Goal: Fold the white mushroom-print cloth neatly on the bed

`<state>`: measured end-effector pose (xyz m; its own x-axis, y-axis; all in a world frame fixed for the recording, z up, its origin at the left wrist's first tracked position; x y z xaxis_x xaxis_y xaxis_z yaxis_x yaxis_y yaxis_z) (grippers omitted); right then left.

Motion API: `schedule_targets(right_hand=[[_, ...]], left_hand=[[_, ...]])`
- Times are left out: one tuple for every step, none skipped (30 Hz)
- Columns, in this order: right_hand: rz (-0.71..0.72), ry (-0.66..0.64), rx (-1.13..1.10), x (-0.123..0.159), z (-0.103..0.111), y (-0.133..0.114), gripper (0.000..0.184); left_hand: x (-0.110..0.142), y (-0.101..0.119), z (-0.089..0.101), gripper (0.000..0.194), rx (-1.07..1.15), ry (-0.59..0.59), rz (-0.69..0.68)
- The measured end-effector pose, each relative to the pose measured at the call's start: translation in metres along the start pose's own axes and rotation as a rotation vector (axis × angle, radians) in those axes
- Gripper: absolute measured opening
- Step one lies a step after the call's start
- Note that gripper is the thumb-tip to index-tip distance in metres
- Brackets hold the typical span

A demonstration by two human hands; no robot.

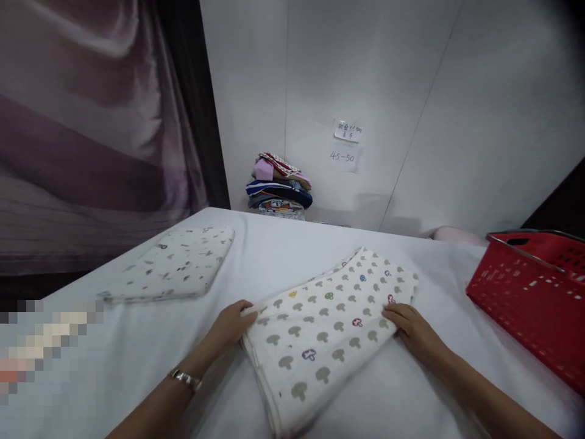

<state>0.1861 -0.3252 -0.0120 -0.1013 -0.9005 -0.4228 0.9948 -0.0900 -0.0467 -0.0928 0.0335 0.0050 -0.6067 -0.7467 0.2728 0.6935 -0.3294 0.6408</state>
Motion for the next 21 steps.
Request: schedule_targets(right_hand=[[-0.030,-0.026,-0.012,0.001,-0.001,-0.002,0.043],[-0.055,-0.061,-0.032,0.000,0.000,-0.002,0.046],[-0.074,-0.098,-0.067,-0.003,0.001,-0.002,0.048],[-0.093,-0.136,-0.116,-0.008,0.004,-0.001,0.050],[-0.122,-0.169,-0.176,-0.014,0.007,0.001,0.052],[-0.167,-0.189,-0.233,-0.021,0.010,0.004,0.052],[-0.223,-0.194,-0.279,-0.030,0.013,0.007,0.052],[-0.283,-0.182,-0.307,-0.040,0.016,0.010,0.050],[-0.334,-0.162,-0.318,-0.051,0.018,0.013,0.047],[-0.366,-0.142,-0.314,-0.063,0.017,0.015,0.044],[-0.374,-0.131,-0.302,-0.077,0.015,0.017,0.041],[-0.358,-0.135,-0.281,-0.090,0.010,0.018,0.038],[-0.331,-0.149,-0.253,-0.104,0.003,0.019,0.037],[-0.302,-0.166,-0.221,-0.117,-0.006,0.021,0.037],[-0.277,-0.182,-0.187,-0.128,-0.015,0.024,0.038],[-0.255,-0.196,-0.158,-0.139,-0.023,0.027,0.039],[-0.237,-0.209,-0.137,-0.148,-0.032,0.031,0.041],[-0.222,-0.220,-0.125,-0.156,-0.040,0.036,0.042],[-0.206,-0.234,-0.119,-0.162,-0.046,0.040,0.042],[-0.185,-0.251,-0.111,-0.167,-0.052,0.043,0.042],[-0.158,-0.271,-0.105,-0.171,-0.056,0.046,0.042]], left_hand=[[0.002,0.001,0.002,0.033,-0.012,0.026,-0.019],[0.003,0.002,0.003,0.033,-0.027,0.049,-0.039],[0.004,0.004,0.005,0.032,-0.044,0.063,-0.054],[0.005,0.005,0.005,0.031,-0.060,0.061,-0.063],[0.007,0.007,0.004,0.030,-0.082,0.049,-0.067],[0.009,0.007,0.003,0.029,-0.118,0.035,-0.066],[0.010,0.008,0.002,0.029,-0.171,0.035,-0.061],[0.012,0.010,0.001,0.028,-0.236,0.053,-0.062],[0.013,0.012,0.001,0.027,-0.306,0.086,-0.073],[0.014,0.017,0.001,0.027,-0.368,0.123,-0.103],[0.014,0.022,0.000,0.026,-0.415,0.157,-0.147],[0.014,0.028,-0.001,0.024,-0.443,0.179,-0.200],[0.013,0.034,-0.003,0.023,-0.456,0.187,-0.255],[0.012,0.039,-0.006,0.022,-0.465,0.185,-0.300],[0.011,0.043,-0.009,0.021,-0.476,0.184,-0.330],[0.009,0.046,-0.012,0.022,-0.487,0.185,-0.348],[0.008,0.048,-0.015,0.022,-0.496,0.187,-0.356],[0.007,0.048,-0.018,0.022,-0.501,0.190,-0.357],[0.006,0.048,-0.021,0.021,-0.500,0.191,-0.353],[0.006,0.047,-0.023,0.020,-0.494,0.191,-0.350],[0.006,0.045,-0.025,0.019,-0.483,0.191,-0.356]])
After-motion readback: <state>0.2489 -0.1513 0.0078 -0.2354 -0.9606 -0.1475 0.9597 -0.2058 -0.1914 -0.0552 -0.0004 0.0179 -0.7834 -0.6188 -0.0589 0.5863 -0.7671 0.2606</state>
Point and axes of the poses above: each hand's wrist, its own x-axis away from the middle knuckle, its own z-axis out of the back of the hand, y = z × x, the point moved 5 cm from there along -x, towards the middle knuckle, and after that the axes turned 9 degrees about z, right-handed, at the moved point
